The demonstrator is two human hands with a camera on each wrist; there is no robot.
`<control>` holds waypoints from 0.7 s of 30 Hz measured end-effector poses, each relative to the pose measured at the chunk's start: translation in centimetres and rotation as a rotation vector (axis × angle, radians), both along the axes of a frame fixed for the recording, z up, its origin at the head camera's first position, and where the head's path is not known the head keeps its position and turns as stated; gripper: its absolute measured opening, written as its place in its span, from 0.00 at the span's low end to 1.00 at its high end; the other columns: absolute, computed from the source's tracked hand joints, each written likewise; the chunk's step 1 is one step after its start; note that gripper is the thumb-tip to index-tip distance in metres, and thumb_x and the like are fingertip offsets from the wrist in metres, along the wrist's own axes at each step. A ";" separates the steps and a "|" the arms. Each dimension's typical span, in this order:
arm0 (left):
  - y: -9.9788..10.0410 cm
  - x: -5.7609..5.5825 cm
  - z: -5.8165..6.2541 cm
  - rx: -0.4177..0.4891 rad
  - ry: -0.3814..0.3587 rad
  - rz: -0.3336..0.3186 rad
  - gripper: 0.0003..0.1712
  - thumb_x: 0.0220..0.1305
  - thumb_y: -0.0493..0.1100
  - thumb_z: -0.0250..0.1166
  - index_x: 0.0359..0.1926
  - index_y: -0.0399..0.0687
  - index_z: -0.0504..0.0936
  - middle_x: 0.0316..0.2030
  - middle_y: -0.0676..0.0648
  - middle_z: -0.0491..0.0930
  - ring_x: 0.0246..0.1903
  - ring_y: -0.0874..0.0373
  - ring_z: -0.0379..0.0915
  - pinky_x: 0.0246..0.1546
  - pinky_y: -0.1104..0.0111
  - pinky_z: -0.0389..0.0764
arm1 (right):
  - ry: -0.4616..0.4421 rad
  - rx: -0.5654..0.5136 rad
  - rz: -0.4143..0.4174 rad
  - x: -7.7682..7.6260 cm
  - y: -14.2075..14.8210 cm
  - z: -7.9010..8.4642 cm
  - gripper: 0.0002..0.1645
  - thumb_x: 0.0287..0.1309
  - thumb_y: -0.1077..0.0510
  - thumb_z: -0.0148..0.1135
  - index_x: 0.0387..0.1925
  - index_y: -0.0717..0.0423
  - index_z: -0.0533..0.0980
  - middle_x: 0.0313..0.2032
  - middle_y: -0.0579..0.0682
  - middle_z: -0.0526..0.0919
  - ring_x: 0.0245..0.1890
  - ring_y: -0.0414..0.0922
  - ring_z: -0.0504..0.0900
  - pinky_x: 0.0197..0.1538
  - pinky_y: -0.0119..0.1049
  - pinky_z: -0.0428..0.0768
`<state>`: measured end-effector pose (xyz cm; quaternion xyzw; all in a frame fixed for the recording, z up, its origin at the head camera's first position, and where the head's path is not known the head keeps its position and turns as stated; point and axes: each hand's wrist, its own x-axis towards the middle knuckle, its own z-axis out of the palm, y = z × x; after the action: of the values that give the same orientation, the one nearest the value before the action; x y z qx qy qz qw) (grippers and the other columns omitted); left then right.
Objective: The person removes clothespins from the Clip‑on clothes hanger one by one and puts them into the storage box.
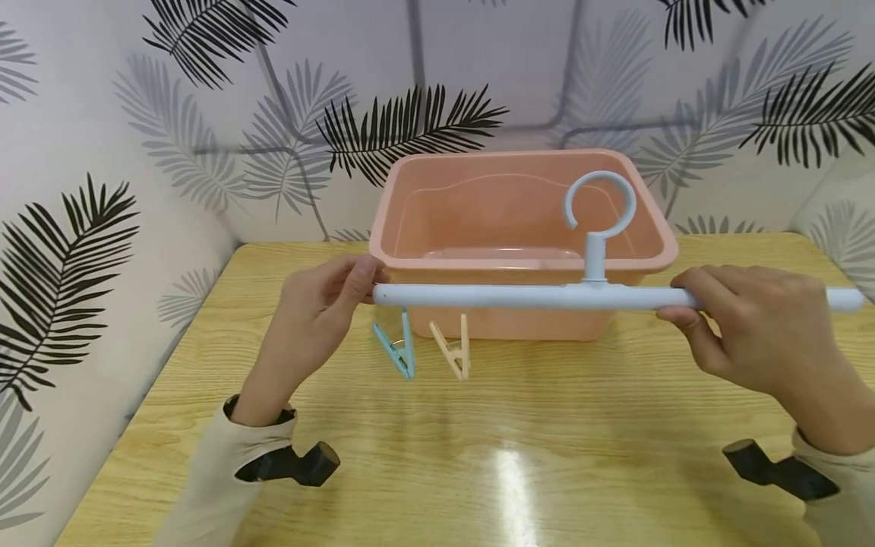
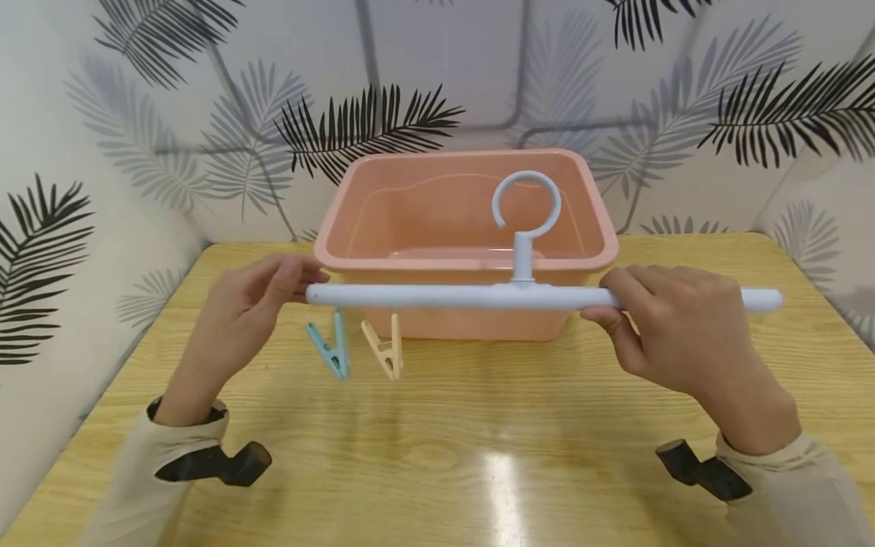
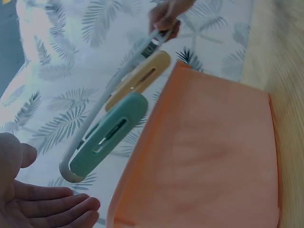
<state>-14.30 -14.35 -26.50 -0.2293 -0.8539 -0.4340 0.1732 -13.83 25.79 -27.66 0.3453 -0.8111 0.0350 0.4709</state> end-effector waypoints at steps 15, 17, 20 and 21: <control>4.4 5.2 -1.4 -0.246 0.539 0.003 0.20 0.74 0.47 0.49 0.29 0.42 0.78 0.19 0.52 0.77 0.18 0.64 0.73 0.18 0.76 0.73 | 0.030 -0.039 0.005 -0.1 -0.9 0.7 0.37 0.70 0.33 0.37 0.19 0.57 0.68 0.10 0.44 0.61 0.08 0.39 0.54 0.12 0.34 0.48; 4.9 5.4 -2.0 -0.308 0.514 0.013 0.18 0.74 0.46 0.50 0.29 0.42 0.76 0.18 0.52 0.74 0.16 0.64 0.69 0.16 0.77 0.69 | 0.034 -0.044 0.005 -0.1 -1.0 0.8 0.37 0.69 0.33 0.37 0.19 0.57 0.68 0.10 0.44 0.61 0.08 0.39 0.54 0.12 0.35 0.49; 5.3 5.5 -2.5 -0.355 0.431 0.046 0.16 0.72 0.45 0.54 0.29 0.41 0.75 0.17 0.53 0.70 0.14 0.65 0.62 0.14 0.77 0.63 | 0.040 -0.053 0.004 -0.1 -1.3 0.9 0.37 0.69 0.33 0.37 0.20 0.58 0.68 0.09 0.45 0.60 0.08 0.40 0.54 0.12 0.35 0.49; 5.4 5.5 -2.5 -0.357 0.399 0.053 0.14 0.71 0.45 0.56 0.29 0.42 0.75 0.17 0.53 0.69 0.14 0.64 0.61 0.14 0.77 0.62 | 0.043 -0.055 0.003 -0.1 -1.4 0.9 0.37 0.69 0.32 0.37 0.20 0.58 0.68 0.09 0.45 0.60 0.08 0.40 0.54 0.12 0.35 0.49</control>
<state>-8.83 -8.99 -29.04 -0.3150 -0.8714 -0.2183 0.3062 -13.97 24.41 -26.71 0.3343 -0.7990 0.0506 0.4973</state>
